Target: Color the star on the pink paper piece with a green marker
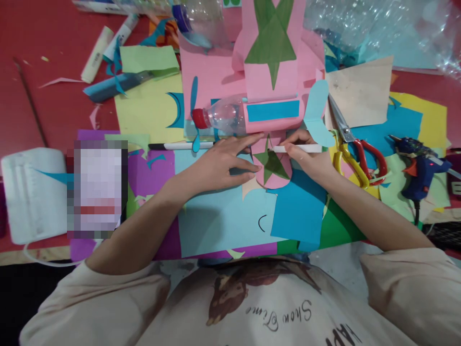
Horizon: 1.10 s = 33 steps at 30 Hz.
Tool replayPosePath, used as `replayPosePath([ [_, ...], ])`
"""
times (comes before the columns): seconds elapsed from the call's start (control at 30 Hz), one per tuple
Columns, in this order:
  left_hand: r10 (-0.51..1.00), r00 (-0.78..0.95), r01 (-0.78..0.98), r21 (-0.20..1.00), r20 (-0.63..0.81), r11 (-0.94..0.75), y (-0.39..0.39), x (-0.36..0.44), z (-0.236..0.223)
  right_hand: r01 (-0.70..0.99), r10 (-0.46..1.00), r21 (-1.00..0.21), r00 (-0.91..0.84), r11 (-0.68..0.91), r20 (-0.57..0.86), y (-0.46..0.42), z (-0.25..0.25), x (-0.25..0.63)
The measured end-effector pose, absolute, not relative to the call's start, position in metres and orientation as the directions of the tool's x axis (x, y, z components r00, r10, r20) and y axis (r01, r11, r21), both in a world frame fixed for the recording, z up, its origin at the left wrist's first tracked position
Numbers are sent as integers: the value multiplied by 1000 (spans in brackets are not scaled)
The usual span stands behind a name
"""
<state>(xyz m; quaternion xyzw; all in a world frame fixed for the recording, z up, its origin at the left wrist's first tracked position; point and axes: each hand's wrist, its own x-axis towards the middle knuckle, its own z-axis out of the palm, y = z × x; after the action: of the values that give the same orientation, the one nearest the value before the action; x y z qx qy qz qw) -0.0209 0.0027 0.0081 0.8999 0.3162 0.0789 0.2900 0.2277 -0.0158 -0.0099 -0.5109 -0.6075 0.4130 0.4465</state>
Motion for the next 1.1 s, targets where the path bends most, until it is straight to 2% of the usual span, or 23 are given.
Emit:
replayPosePath([
  [0.13, 617, 786, 524, 569, -37, -634, 2, -21, 7, 289, 993, -951, -54, 113, 101, -16, -11, 228],
  [0.47, 614, 788, 519, 576, -37, -631, 2, -21, 9, 258, 987, -953, -51, 157, 149, -17, -14, 231],
  [0.9, 617, 786, 526, 571, -43, -630, 2, -21, 6, 269, 989, -953, 19, 139, 149, -18, -11, 228],
  [1.1, 617, 785, 532, 576, -59, -621, 2, -21, 9, 224, 989, -964, -21, 146, 145, -17, -15, 230],
])
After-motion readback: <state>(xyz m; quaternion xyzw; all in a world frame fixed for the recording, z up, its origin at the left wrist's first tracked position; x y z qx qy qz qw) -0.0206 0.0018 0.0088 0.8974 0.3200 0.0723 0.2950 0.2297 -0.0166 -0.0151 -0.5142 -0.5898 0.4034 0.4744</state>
